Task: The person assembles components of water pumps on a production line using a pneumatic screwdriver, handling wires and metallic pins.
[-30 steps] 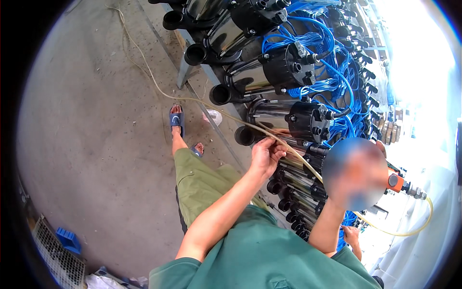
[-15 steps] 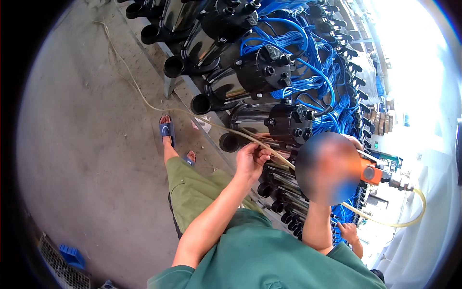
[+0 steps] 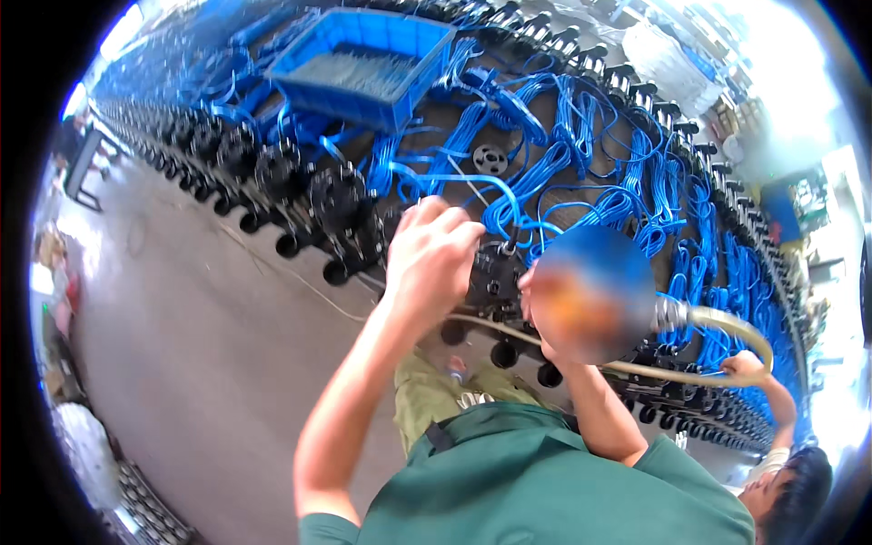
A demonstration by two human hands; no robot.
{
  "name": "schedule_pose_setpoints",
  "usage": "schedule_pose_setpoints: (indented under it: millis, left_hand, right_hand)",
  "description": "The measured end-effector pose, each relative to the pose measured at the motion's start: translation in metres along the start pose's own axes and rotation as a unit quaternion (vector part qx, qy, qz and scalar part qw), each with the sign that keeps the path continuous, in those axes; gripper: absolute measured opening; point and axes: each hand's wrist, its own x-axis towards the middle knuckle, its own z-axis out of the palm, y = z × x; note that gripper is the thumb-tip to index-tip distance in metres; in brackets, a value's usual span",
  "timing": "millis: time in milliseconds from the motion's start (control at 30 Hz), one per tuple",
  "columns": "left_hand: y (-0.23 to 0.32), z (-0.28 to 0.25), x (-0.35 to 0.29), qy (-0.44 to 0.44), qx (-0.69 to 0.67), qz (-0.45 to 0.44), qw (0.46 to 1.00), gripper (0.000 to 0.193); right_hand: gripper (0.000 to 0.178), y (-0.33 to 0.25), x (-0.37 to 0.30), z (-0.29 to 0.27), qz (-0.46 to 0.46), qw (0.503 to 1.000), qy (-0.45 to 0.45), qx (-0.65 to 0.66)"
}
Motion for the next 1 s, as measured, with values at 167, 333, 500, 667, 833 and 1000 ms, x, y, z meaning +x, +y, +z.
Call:
schedule_pose_setpoints:
  millis: [167,333,500,667,833,1000]
  left_hand:
    - [-0.075,0.061,0.061,-0.438,0.028,0.114,0.891,0.020]
    - [-0.074,0.064,0.081,-0.507,0.064,0.273,0.815,0.008]
    - [-0.065,0.051,0.091,-0.460,0.040,0.371,0.806,0.011]
    - [-0.026,-0.024,0.138,-0.316,-0.115,0.299,0.893,0.014]
    - [-0.049,-0.074,0.212,-0.194,-0.345,0.003,0.919,0.007]
    - [-0.093,-0.067,0.261,-0.099,-0.533,-0.012,0.840,0.018]
  right_hand:
    - [0.021,-0.012,-0.036,-0.007,-0.010,0.997,0.052,-0.055]
    - [0.017,-0.036,-0.057,-0.012,-0.029,0.980,0.180,-0.083]
    - [0.032,-0.058,-0.059,-0.011,-0.118,0.964,0.234,-0.040]
    - [0.034,-0.083,-0.076,-0.015,-0.158,0.930,0.325,-0.071]
    - [0.037,-0.106,-0.085,-0.008,-0.211,0.893,0.391,-0.063]
    - [0.041,-0.119,-0.039,-0.007,-0.233,0.859,0.455,0.001]
